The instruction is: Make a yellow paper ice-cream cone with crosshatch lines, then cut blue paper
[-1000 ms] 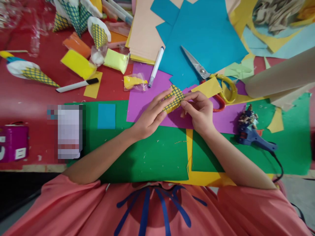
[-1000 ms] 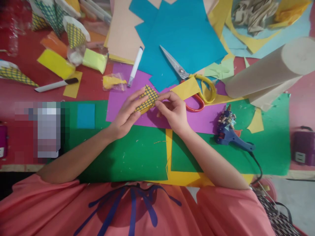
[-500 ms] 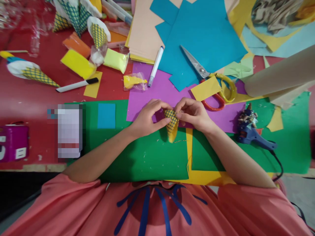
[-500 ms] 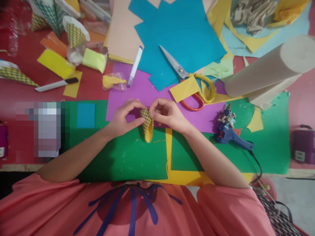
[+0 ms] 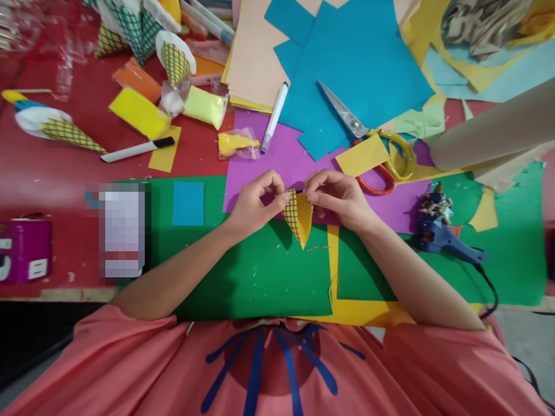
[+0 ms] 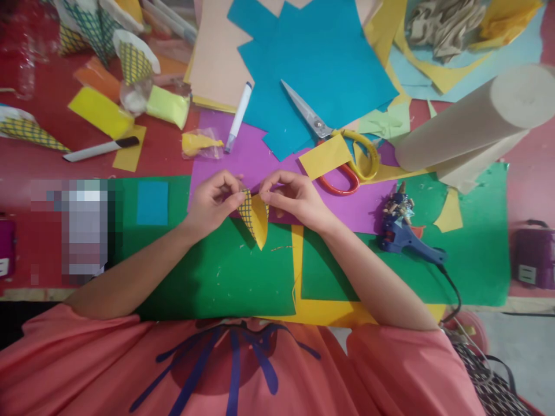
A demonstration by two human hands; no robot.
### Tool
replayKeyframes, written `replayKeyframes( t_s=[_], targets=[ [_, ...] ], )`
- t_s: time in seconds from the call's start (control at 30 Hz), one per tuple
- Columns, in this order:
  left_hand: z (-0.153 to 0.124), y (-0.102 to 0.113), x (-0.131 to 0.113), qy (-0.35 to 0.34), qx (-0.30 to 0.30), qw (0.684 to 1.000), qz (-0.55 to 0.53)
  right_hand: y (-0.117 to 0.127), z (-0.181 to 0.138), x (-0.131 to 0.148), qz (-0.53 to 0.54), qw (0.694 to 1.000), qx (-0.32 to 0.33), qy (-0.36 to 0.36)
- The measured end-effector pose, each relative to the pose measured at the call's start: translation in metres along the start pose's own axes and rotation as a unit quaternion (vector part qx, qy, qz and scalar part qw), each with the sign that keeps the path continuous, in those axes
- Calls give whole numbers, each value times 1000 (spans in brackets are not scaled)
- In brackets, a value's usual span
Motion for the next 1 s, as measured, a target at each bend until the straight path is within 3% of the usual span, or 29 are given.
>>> replayKeyframes(
  t_s=[0.4, 1.0],
  targets=[
    [-5, -5, -3, -30, -1, 996, 88, -6, 0, -2, -32, 999, -15, -34],
    [-4, -7, -2, -27, 11, 996, 89, -8, 0, -10, -34, 998, -24, -54]
  ],
)
Point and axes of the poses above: each hand's wrist, its own z-axis towards the middle knuckle, its own y-axis out of the back of the hand, x = y × z, the point moved 5 cm from there along z, towards the middle knuckle, and after that the axes turned 7 degrees about -z, right-handed, at the moved point
